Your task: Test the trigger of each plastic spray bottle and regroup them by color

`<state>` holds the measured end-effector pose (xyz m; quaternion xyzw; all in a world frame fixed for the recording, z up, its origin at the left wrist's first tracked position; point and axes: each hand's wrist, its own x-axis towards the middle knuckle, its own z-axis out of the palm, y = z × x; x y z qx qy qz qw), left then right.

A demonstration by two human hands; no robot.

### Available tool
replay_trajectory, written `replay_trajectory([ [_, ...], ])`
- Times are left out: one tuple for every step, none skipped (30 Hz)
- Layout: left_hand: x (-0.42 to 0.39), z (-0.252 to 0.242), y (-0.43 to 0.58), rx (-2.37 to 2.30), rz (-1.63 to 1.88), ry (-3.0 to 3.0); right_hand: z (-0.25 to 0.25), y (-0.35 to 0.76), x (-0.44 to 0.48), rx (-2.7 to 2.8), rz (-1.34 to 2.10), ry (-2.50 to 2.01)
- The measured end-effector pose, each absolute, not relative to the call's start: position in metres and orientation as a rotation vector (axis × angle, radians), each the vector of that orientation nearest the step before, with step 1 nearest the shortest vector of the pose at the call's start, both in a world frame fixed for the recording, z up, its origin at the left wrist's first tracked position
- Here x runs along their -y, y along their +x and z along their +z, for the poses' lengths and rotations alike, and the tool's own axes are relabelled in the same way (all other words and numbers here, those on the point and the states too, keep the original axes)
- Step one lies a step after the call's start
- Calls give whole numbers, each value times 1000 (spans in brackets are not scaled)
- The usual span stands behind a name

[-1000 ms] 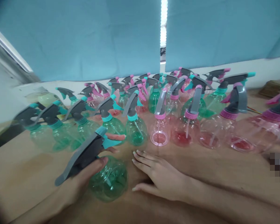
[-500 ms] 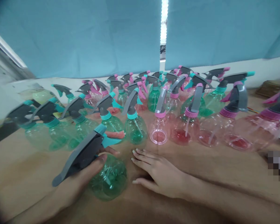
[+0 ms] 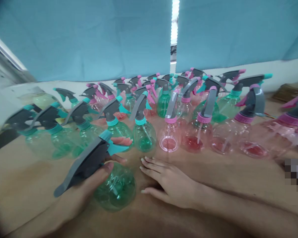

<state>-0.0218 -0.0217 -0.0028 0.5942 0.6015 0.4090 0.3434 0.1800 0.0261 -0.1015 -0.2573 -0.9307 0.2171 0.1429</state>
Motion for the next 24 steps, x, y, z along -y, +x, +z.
replay_trajectory([
  [22, -2, -22, -1570, 1065, 1537, -101, 180, -26, 2683, 627, -744],
  [22, -2, -23, -1567, 1067, 1536, -102, 180, -26, 2679, 630, -743],
  [23, -2, -23, -1563, 1064, 1540, -102, 180, -26, 2673, 636, -739],
  [23, -2, -24, -1552, 1057, 1550, -102, 180, -26, 2665, 645, -734],
  [23, -2, -25, -1545, 1052, 1561, -102, 180, -26, 2655, 654, -729],
  [24, -2, -26, -1536, 1046, 1574, -102, 180, -26, 2646, 663, -726],
  [24, -2, -26, -1528, 1035, 1585, -102, 180, -26, 2639, 668, -725],
  [23, -2, -27, -1525, 1027, 1592, -102, 179, -26, 2637, 669, -727],
  [23, -2, -28, -1513, 1027, 1604, -102, 179, -26, 2642, 665, -730],
  [23, -2, -28, -1492, 1026, 1620, -102, 179, -26, 2649, 658, -732],
  [22, -2, -28, -1474, 1030, 1631, -102, 179, -26, 2654, 653, -732],
  [22, -3, -28, -1462, 1038, 1638, -102, 179, -26, 2655, 650, -731],
  [23, -3, -28, -1460, 1046, 1637, -103, 179, -26, 2651, 650, -728],
  [23, -3, -28, -1461, 1055, 1630, -103, 179, -26, 2646, 654, -725],
  [24, -3, -28, -1468, 1064, 1617, -103, 179, -26, 2641, 659, -722],
  [25, -3, -27, -1471, 1071, 1604, -103, 179, -26, 2640, 664, -721],
  [26, -3, -27, -1467, 1084, 1599, -103, 179, -26, 2641, 667, -721],
  [27, -3, -27, -1459, 1091, 1598, -103, 179, -26, 2644, 668, -720],
  [27, -4, -27, -1452, 1099, 1599, -103, 179, -26, 2646, 665, -721],
  [27, -5, -28, -1449, 1099, 1601, -103, 179, -26, 2651, 659, -724],
  [27, -6, -29, -1453, 1090, 1607, -103, 179, -26, 2655, 652, -727],
  [26, -7, -30, -1468, 1068, 1613, -103, 179, -26, 2658, 646, -730],
  [26, -8, -31, -1491, 1051, 1620, -103, 179, -26, 2658, 642, -731],
  [25, -10, -33, -1507, 1038, 1632, -103, 180, -26, 2655, 642, -731],
])
